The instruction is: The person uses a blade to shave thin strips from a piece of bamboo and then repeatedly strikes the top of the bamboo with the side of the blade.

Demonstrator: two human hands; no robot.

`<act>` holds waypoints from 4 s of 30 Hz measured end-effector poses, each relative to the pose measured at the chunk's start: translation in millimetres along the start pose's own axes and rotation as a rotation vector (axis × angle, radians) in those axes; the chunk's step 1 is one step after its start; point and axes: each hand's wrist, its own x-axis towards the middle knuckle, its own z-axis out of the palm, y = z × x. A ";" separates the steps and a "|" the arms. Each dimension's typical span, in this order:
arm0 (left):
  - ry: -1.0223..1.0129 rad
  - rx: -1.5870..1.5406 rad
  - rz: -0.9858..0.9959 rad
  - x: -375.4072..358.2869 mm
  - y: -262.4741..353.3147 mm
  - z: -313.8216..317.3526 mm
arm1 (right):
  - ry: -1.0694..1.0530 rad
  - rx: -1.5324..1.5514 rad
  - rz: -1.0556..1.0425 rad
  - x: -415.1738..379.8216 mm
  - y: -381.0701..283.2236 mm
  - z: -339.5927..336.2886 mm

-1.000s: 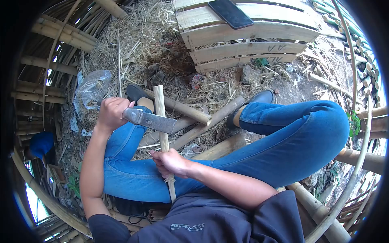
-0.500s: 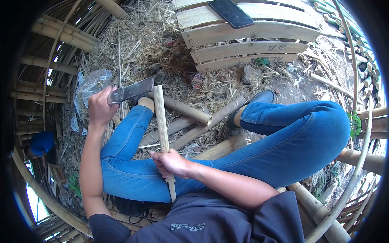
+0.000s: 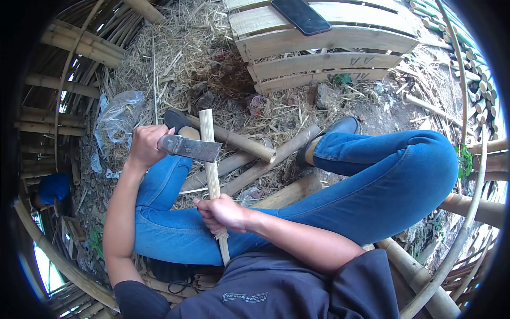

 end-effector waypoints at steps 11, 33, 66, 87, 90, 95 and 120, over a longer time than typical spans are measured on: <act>0.095 0.032 0.009 5.4 4.2 2.5 | -0.090 0.022 0.025 -4.6 -1.4 0.4; 0.157 0.034 -0.016 1.8 -11.1 -13.3 | -0.112 0.013 0.053 -2.5 -10.2 4.3; -0.268 0.130 -0.016 -2.8 41.9 -32.6 | 0.238 -0.058 -0.110 -2.6 -1.3 14.5; -0.252 0.283 -0.091 -3.2 46.5 -28.7 | 0.204 -0.006 -0.094 4.3 7.2 3.0; -0.237 0.308 -0.083 -2.6 47.3 -27.6 | 0.207 -0.008 -0.094 4.4 7.7 1.7; -0.205 0.333 -0.073 -5.2 44.5 -24.3 | 0.246 -0.025 -0.072 1.8 4.1 7.4; -0.261 0.182 -0.123 -6.2 34.6 -50.2 | 0.202 -0.025 -0.061 4.0 4.5 10.1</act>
